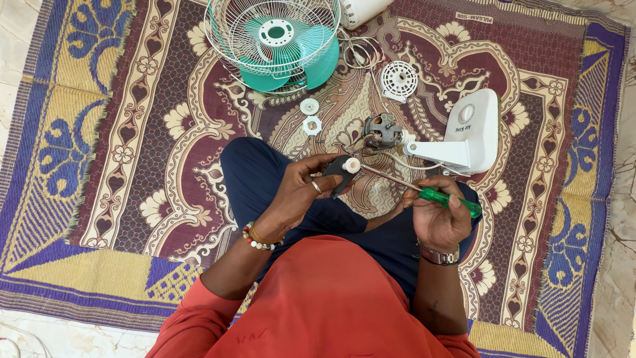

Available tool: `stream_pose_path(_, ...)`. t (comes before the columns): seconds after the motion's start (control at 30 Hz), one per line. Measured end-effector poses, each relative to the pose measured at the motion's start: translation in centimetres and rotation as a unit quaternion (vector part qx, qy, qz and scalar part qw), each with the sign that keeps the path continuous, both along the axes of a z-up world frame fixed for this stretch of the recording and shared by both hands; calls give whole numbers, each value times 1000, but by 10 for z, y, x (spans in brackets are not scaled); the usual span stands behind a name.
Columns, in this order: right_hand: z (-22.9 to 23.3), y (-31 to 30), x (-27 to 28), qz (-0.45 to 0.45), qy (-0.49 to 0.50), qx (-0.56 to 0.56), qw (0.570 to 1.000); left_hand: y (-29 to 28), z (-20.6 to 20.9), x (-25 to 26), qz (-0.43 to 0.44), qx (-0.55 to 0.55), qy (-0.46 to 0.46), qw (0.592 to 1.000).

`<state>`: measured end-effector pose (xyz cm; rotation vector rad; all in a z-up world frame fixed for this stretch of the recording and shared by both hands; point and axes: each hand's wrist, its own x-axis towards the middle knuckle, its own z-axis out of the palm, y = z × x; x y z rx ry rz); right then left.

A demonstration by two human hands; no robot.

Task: The person sits on a rug and uses a screwdriver to remove a small white plastic cap from a black fan motor housing, then unscrews and removes a screw from the motor assembly. The person continues to manipulate the motor and screwdriver throughout the clip.

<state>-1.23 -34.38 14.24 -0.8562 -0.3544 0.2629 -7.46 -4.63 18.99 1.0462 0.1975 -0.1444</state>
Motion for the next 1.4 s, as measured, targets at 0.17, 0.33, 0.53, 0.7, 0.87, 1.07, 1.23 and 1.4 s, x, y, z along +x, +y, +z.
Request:
stream_pose_path(0.17, 0, 1, -1, -5, 6, 3, 1000, 0, -1, 0, 1, -2, 0, 1000)
stream_pose_path(0.33, 1, 0, -2, -4, 0, 0, 1000, 0, -3, 0, 2, -9, 2, 1000)
stream_pose_path(0.53, -2, -1, 2, -9, 0, 2, 1000, 0, -4, 2, 3, -15, -2, 1000)
stream_pose_path(0.7, -5, -3, 1, -10, 2, -4, 1000, -1, -6, 2, 2, -5, -4, 1000)
stream_pose_path(0.87, -6, -3, 0, -9, 5, -5, 1000, -1, -6, 2, 3, 7, -4, 1000)
stream_pose_path(1.07, -8, -2, 1, 7, -6, -13, 1000, 0, -4, 4, 7, 5, 5, 1000)
stream_pose_path(1.23, -11, -2, 0, 4, 21, 3, 1000, 0, -1, 4, -2, -13, 10, 1000)
stream_pose_path(1.4, -13, -3, -1, 1, 19, 5, 1000, 0, -2, 5, -7, -18, 20, 1000)
